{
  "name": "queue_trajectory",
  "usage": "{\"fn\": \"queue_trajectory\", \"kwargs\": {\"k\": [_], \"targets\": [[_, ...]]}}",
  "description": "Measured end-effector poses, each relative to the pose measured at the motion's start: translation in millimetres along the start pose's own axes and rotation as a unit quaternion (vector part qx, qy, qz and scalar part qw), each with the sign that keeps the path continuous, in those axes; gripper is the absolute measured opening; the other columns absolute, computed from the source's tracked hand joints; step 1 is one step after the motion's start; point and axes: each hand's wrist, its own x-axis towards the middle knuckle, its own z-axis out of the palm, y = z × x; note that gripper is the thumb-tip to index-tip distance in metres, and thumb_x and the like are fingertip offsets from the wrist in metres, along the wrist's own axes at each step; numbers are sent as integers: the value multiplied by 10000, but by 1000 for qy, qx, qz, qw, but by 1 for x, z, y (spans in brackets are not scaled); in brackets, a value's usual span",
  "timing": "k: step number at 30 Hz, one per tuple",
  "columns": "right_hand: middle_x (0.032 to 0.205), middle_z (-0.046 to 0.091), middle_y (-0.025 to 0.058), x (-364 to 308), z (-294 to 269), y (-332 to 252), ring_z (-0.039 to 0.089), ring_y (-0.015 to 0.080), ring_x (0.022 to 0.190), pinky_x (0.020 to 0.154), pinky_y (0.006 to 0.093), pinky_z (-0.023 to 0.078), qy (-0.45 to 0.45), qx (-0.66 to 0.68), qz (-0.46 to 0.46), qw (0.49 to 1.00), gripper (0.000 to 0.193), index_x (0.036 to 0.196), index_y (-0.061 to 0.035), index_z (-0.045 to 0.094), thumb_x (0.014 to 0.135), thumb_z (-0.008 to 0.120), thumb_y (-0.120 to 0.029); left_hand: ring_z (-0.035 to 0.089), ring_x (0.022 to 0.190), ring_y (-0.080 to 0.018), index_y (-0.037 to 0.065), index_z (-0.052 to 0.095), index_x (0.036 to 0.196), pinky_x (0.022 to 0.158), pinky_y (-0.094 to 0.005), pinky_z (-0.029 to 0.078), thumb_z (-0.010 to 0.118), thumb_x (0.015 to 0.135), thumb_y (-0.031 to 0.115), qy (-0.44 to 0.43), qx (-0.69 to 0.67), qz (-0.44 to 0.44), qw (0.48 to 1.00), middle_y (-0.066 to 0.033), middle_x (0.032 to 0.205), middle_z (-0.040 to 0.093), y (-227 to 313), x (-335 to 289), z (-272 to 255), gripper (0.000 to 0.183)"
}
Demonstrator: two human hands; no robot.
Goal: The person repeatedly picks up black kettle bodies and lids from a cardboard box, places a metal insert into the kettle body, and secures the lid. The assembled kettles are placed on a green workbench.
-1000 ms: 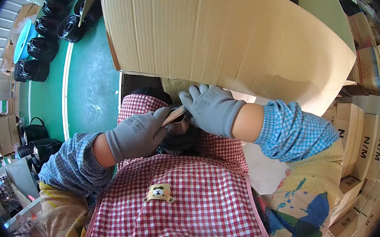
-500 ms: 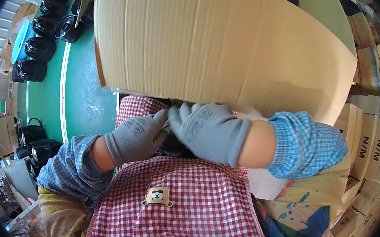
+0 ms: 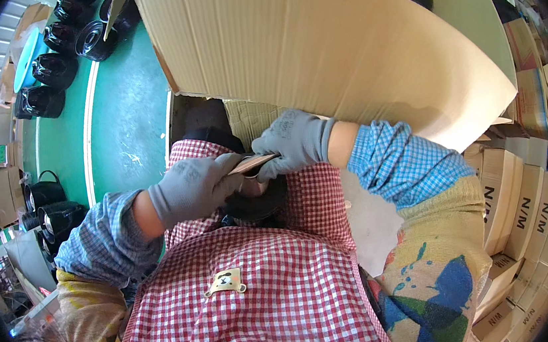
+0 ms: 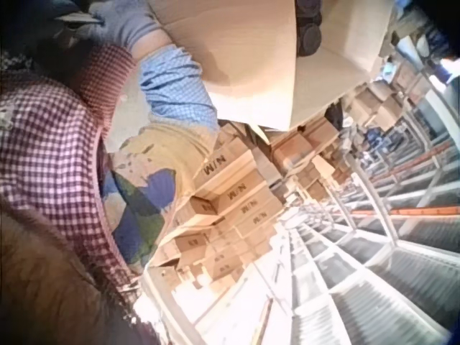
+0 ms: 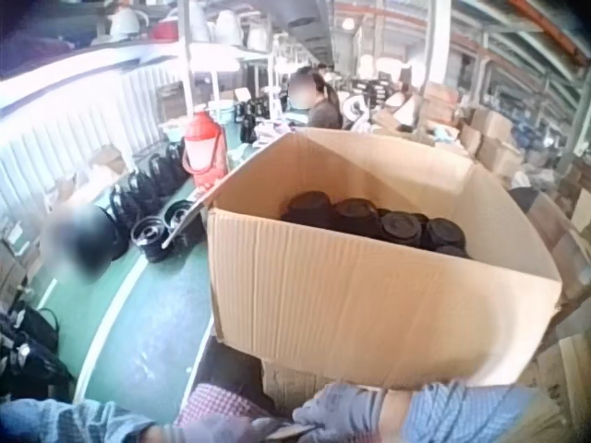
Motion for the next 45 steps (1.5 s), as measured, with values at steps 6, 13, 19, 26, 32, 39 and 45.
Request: {"fn": "queue_trajectory", "kwargs": {"k": [6,13,19,26,32,39,45], "targets": [[876,695,161,-15,11,-13,689,392,827,726,504,530,34,37,54,997,503,1023,-125,660,878,662,-607,707,825,-378,13,692,1030,717,-459,544,533,1038,304,19,-49,26,998,-206,861,694,-24,16,4,331],[923,673,114,4,8,24,647,355,881,786,479,511,110,-48,-111,987,576,1045,-139,674,789,700,-654,713,851,-438,-38,547,1049,742,-507,549,538,1032,309,-30,-124,-64,990,-288,890,691,17,-6,8,348],[1058,669,131,-4,26,8,617,353,1055,908,479,489,127,-41,-21,991,612,1192,-129,671,818,704,-613,695,835,-446,-29,540,1099,712,-490,543,564,1010,245,-11,-116,-30,993,-275,875,675,-4,-4,14,289],[998,698,181,-9,3,-21,671,414,944,848,507,521,3,-27,71,997,560,1133,-93,638,879,659,-591,701,856,-425,-13,585,1132,746,-492,546,548,1032,335,-29,-76,-50,995,-261,885,685,5,-3,9,364],[1029,703,260,-24,17,-48,682,442,980,859,530,526,46,22,164,985,559,1259,-40,585,955,618,-508,698,829,-382,53,719,1019,733,-477,547,519,1030,349,10,45,50,998,-199,878,697,-35,17,4,357],[1144,706,213,-27,-4,-35,672,441,1037,901,511,531,-43,101,98,989,578,1448,-210,524,1003,497,-577,683,777,-383,68,696,938,688,-484,532,543,1003,366,16,74,112,991,-172,803,669,-25,15,-7,341],[1081,720,199,-15,2,-34,685,414,979,855,473,548,20,116,86,989,589,1354,-132,607,988,517,-584,671,730,-403,44,687,861,670,-497,529,577,989,339,40,46,185,981,-200,757,655,-57,39,-6,340]]}}
